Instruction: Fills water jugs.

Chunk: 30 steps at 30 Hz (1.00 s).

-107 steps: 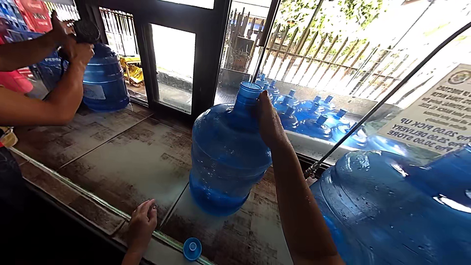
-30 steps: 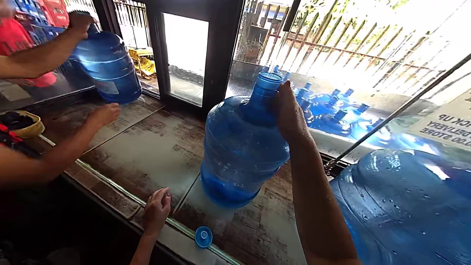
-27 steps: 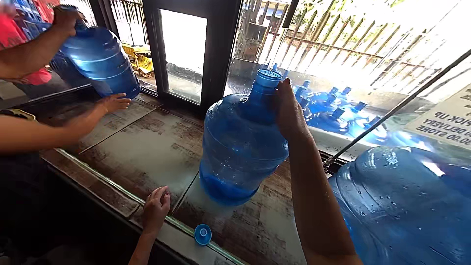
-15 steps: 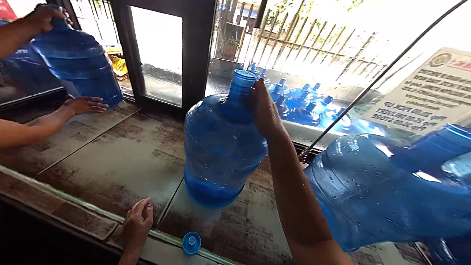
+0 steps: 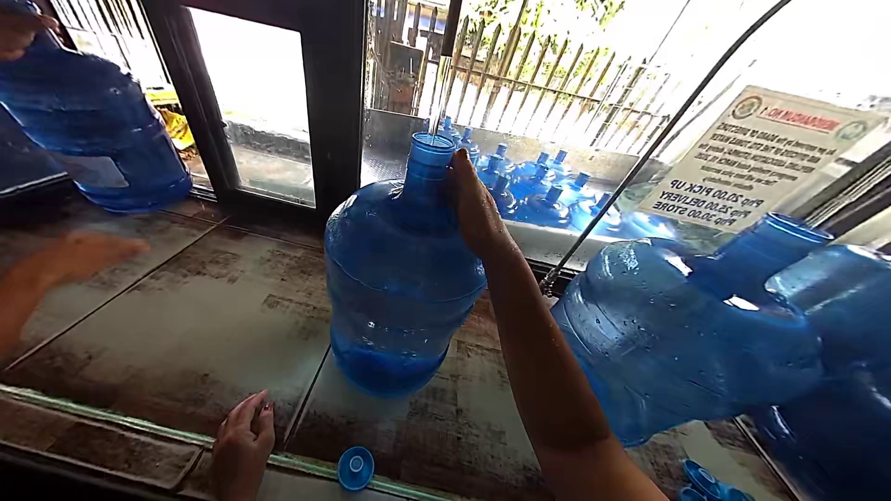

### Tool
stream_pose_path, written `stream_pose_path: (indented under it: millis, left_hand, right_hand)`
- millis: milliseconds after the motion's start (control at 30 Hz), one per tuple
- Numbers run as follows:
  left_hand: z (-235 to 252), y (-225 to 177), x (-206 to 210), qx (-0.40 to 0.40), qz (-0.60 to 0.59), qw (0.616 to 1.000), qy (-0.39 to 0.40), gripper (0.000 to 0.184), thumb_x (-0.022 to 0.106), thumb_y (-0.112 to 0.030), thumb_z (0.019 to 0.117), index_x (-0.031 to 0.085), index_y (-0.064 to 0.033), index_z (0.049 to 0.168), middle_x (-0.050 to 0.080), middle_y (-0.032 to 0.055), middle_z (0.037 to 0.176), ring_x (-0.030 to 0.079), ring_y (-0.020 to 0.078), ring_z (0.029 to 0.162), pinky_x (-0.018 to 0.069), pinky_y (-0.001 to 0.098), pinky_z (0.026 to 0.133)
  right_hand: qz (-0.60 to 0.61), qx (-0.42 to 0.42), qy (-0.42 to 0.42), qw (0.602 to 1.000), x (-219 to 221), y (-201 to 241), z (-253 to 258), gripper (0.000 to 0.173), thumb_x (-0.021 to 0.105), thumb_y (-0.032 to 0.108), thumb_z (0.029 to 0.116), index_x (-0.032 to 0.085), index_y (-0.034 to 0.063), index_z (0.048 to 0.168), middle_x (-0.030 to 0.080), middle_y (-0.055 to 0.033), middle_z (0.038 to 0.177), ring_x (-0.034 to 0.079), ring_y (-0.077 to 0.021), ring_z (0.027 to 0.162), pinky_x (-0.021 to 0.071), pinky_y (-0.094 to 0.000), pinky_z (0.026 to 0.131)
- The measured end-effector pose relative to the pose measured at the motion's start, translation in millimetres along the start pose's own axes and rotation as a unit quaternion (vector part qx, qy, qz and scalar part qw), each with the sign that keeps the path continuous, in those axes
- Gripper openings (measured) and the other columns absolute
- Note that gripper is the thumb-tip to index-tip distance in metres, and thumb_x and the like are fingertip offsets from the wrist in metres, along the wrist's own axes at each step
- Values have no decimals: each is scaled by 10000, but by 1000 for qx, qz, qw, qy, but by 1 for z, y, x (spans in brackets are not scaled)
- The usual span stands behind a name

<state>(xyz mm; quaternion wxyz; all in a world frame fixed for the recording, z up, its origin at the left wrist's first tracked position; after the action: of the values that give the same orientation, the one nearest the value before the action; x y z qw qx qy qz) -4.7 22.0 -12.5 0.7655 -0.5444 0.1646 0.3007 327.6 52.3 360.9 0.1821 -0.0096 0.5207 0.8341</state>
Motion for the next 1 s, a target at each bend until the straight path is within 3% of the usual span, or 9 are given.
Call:
stream_pose_path:
  millis: [667, 1000]
  left_hand:
    - [2, 4, -3, 9, -6, 1000, 23, 348, 520, -104, 993, 676, 89, 1237, 634, 326, 1288, 569, 525, 1251, 397, 637, 1091]
    - [1, 3, 1, 20, 21, 999, -42, 329, 547, -142, 969, 728, 41, 1173, 698, 259, 1213, 644, 491, 1155, 471, 639, 1001]
  right_hand:
    - [0, -6, 5, 1000, 0, -4, 0, 637, 137, 418, 1117, 305, 2, 1568, 361, -195, 1596, 402, -196, 1451, 335, -371, 1198]
    - [17, 9, 7, 1000, 2, -3, 3, 645, 123, 427, 1113, 330, 7, 1557, 442, -171, 1541, 462, -167, 1393, 370, -338, 1163]
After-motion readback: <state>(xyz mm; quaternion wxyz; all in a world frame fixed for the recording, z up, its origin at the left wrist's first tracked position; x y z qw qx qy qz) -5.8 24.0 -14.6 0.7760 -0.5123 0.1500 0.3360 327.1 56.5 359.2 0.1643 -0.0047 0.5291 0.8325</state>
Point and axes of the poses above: each hand's wrist, its own z-axis towards the middle knuckle, its own x-axis out of the palm, y = z × x, the point moved 2 cm from there along z, towards the middle knuckle
